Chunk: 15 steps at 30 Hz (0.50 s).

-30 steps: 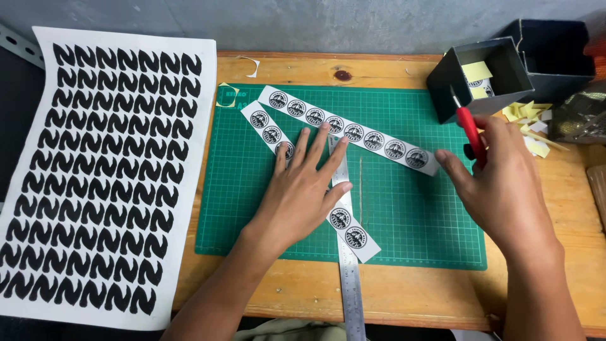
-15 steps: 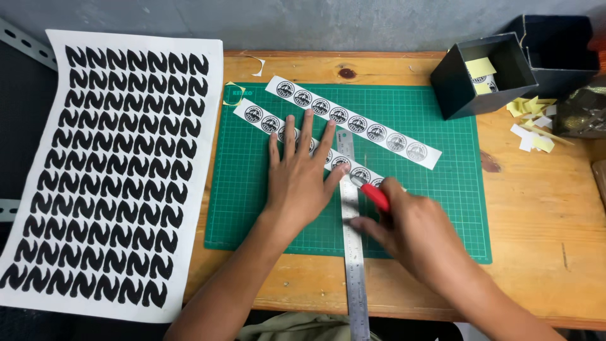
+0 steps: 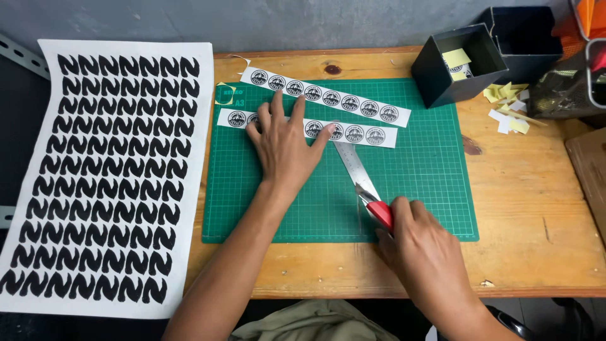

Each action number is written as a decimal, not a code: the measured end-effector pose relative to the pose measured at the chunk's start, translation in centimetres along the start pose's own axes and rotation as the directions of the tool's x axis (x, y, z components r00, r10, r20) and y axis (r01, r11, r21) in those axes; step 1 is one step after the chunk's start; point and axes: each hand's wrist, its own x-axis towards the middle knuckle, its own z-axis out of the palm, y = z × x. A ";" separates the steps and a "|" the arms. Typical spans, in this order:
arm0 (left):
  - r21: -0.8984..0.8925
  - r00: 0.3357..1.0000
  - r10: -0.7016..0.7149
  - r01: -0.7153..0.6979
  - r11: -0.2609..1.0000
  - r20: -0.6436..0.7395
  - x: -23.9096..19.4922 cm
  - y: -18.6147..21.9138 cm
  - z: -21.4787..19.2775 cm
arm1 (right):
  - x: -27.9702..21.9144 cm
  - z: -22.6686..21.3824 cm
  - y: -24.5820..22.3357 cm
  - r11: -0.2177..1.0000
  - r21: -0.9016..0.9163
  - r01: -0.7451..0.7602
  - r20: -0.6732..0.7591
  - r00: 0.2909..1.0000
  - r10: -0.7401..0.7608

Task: The person uses a red utility knife and a metal ruler to cut circular stickers from a long strip on a green cutting mat. They align the ruler between each sticker and slice through the paper to separate them, placing the cut stickers into a black box.

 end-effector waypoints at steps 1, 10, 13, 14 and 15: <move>-0.001 1.000 -0.004 0.004 1.000 -0.001 0.0 -0.1 0.0 | -0.4 0.1 0.4 1.000 -0.004 0.003 0.000 1.000 -0.003; 0.020 0.997 -0.018 0.017 1.000 0.081 0.0 -1.3 -0.8 | -2.2 0.6 2.5 0.978 -0.062 -0.201 0.049 0.978 0.204; -0.069 0.992 0.008 0.001 0.998 0.129 -0.1 -1.9 -1.6 | -1.7 0.8 3.1 0.979 0.019 -0.202 -0.009 0.979 0.202; -0.086 0.989 0.024 -0.012 0.996 0.146 -0.1 -2.2 -1.7 | -1.5 0.6 3.5 0.978 0.052 -0.200 0.020 0.980 0.200; -0.103 0.986 0.041 -0.025 0.994 0.163 -0.2 -2.5 -1.8 | -1.3 0.5 3.8 0.976 0.085 -0.199 0.048 0.980 0.196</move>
